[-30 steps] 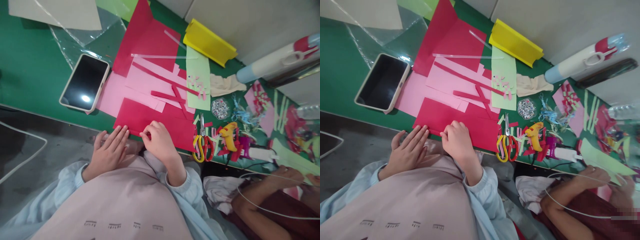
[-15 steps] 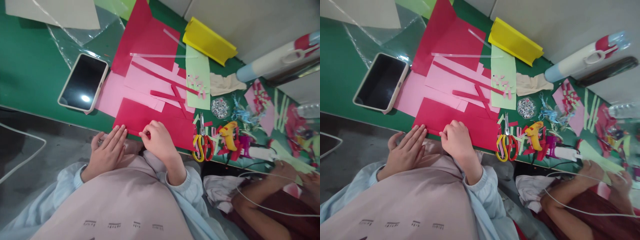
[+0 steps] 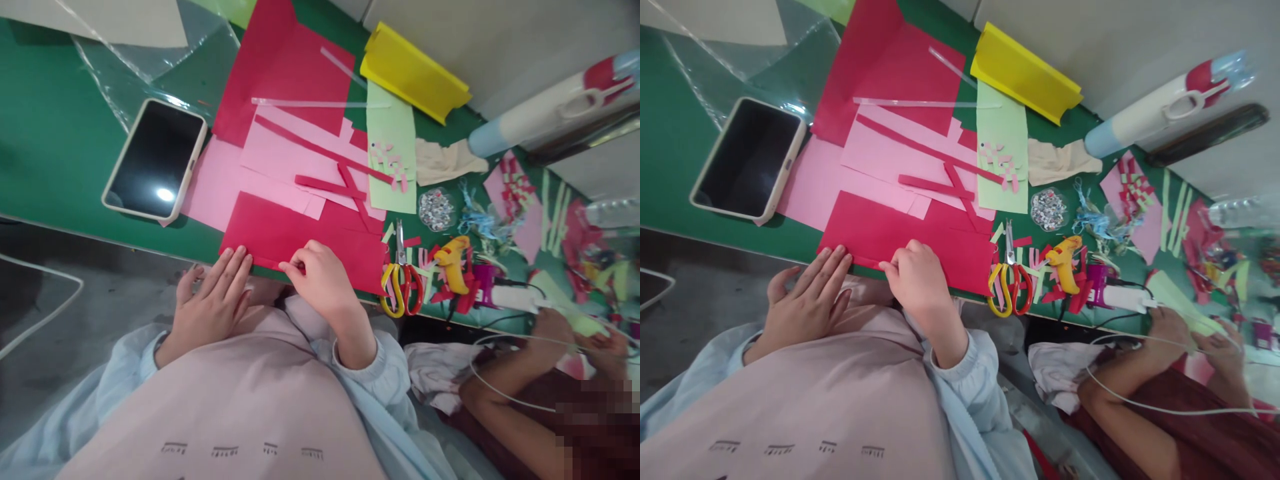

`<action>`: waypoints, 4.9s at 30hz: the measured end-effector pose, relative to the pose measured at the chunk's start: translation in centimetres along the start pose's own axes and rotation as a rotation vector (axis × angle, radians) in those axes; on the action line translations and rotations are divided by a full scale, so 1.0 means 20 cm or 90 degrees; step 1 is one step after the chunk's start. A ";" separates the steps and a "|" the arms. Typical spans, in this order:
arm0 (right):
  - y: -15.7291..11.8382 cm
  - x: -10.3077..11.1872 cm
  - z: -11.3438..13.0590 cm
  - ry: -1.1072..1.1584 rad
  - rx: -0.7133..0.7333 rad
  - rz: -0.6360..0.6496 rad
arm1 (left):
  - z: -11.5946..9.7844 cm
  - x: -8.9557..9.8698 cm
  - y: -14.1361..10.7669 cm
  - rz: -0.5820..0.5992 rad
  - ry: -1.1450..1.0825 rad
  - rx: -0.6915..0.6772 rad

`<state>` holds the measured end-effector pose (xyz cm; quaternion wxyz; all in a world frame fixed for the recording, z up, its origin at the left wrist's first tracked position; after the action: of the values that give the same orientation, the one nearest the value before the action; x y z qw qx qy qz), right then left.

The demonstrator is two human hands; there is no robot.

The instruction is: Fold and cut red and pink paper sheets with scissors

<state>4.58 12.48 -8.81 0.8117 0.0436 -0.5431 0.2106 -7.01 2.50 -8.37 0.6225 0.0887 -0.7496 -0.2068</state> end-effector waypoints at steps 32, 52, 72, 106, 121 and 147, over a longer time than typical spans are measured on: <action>0.01 -0.01 0.01 -0.024 -0.025 0.042 | -0.02 0.00 -0.02 0.017 -0.066 0.063; 0.04 -0.01 0.02 -0.043 -0.016 0.063 | -0.08 0.07 -0.01 -0.104 -0.093 -0.083; -0.14 0.10 -0.21 0.037 -0.021 -0.018 | -0.10 0.00 -0.01 -0.014 0.000 -0.070; -0.08 0.07 -0.16 -0.113 -0.045 0.075 | -0.23 0.03 0.03 -0.095 0.104 -0.164; -0.09 0.06 -0.17 -0.113 -0.036 0.065 | -0.22 -0.02 0.01 -0.044 0.073 -0.108; -0.03 0.01 0.17 -0.069 0.094 -0.017 | -0.12 -0.01 -0.06 -0.044 0.058 -0.083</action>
<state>2.00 11.02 -7.22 0.7783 0.1222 -0.5686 0.2368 -4.79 0.99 -8.82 0.6531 0.0830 -0.7020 -0.2718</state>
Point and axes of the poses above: each hand's wrist, its own y-axis towards the middle knuckle, its own x-axis out of the back of the hand, z = x × y, the point moved 10 cm from there along y, towards the middle knuckle, and after that the axes turned 11 degrees about -z, right-handed, at the moved point
